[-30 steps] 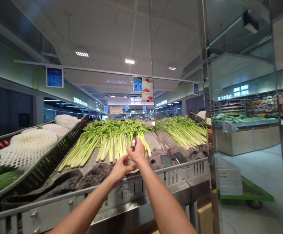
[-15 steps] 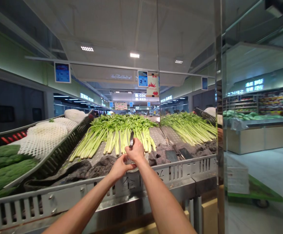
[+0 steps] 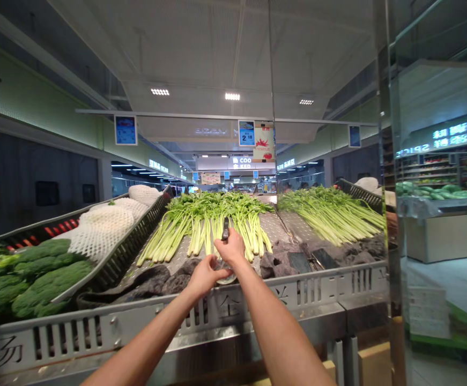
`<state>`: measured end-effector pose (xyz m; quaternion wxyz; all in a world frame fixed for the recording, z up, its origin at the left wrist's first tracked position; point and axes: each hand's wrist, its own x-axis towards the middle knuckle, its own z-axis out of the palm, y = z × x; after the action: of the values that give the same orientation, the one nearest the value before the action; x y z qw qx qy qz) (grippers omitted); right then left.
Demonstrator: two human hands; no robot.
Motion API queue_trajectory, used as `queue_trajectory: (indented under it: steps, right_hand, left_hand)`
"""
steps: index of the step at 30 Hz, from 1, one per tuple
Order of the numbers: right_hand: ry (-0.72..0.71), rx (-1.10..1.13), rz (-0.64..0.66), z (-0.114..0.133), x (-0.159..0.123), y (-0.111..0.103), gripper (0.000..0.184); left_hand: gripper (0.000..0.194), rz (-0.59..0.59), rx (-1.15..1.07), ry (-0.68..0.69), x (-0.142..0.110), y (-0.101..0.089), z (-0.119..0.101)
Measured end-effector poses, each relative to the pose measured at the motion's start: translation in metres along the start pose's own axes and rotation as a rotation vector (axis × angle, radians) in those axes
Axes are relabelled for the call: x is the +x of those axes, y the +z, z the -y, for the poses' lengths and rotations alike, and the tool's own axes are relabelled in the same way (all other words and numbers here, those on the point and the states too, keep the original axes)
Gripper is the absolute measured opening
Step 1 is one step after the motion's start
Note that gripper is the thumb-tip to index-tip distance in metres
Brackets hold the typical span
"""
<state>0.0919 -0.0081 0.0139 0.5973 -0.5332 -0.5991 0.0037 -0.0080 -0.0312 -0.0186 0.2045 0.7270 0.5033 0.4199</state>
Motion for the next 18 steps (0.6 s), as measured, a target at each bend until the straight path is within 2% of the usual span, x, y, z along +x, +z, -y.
queue_trajectory:
  steps: [10, 18]
  right_hand:
    - [-0.052, 0.060, 0.042, 0.033, -0.002, 0.022, 0.020]
    - [-0.066, 0.074, 0.091, 0.054, -0.005, 0.040, 0.015]
  left_hand:
    - [0.040, -0.066, -0.065, -0.002, 0.002, -0.032, 0.017]
    - [0.044, -0.094, -0.089, -0.018, -0.001, -0.053, 0.033]
